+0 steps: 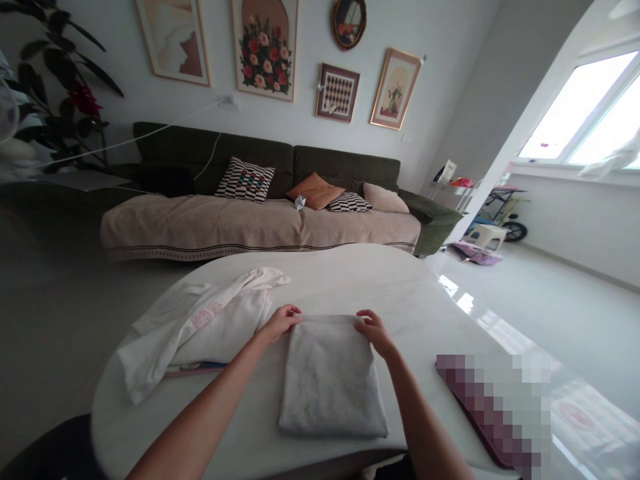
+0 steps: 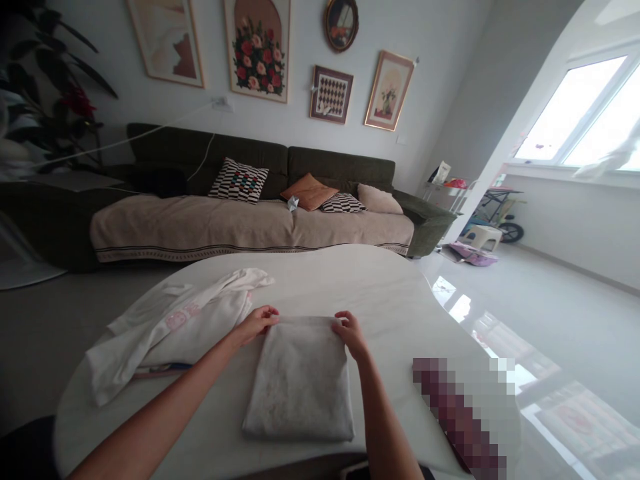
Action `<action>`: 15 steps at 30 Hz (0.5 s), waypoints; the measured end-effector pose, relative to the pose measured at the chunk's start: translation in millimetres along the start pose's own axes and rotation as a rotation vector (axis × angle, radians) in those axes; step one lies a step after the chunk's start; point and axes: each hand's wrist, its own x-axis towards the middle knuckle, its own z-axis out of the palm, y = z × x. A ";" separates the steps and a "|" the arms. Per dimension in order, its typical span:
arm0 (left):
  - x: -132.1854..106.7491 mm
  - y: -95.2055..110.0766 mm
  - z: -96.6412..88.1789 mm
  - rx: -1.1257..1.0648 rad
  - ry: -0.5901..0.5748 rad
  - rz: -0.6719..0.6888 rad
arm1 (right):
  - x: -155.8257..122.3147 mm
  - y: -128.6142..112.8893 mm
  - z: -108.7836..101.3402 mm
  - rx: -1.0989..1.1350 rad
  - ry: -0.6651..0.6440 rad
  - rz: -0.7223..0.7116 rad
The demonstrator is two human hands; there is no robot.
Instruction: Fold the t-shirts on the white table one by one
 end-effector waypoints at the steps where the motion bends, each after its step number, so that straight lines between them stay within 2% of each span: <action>1: 0.4 -1.8 3.1 0.043 0.057 0.033 | -0.8 0.1 2.6 -0.058 0.047 -0.015; 4: -5.0 -0.6 15.0 0.157 0.206 0.159 | -7.9 -5.9 12.2 -0.217 0.170 -0.093; 7: -22.2 6.7 29.1 0.227 0.285 0.296 | -21.8 -17.0 24.1 -0.314 0.231 -0.181; 9: -37.0 7.4 38.7 0.344 0.236 0.417 | -33.0 -19.9 33.6 -0.387 0.198 -0.245; 11: -49.9 0.8 46.9 0.558 0.111 0.495 | -43.6 -15.8 42.8 -0.535 0.092 -0.264; 13: -57.5 -10.8 51.8 0.763 0.002 0.481 | -51.0 -7.2 49.4 -0.711 -0.025 -0.206; 15: -59.0 -20.9 53.2 0.853 -0.029 0.419 | -53.7 -0.1 51.9 -0.820 -0.086 -0.121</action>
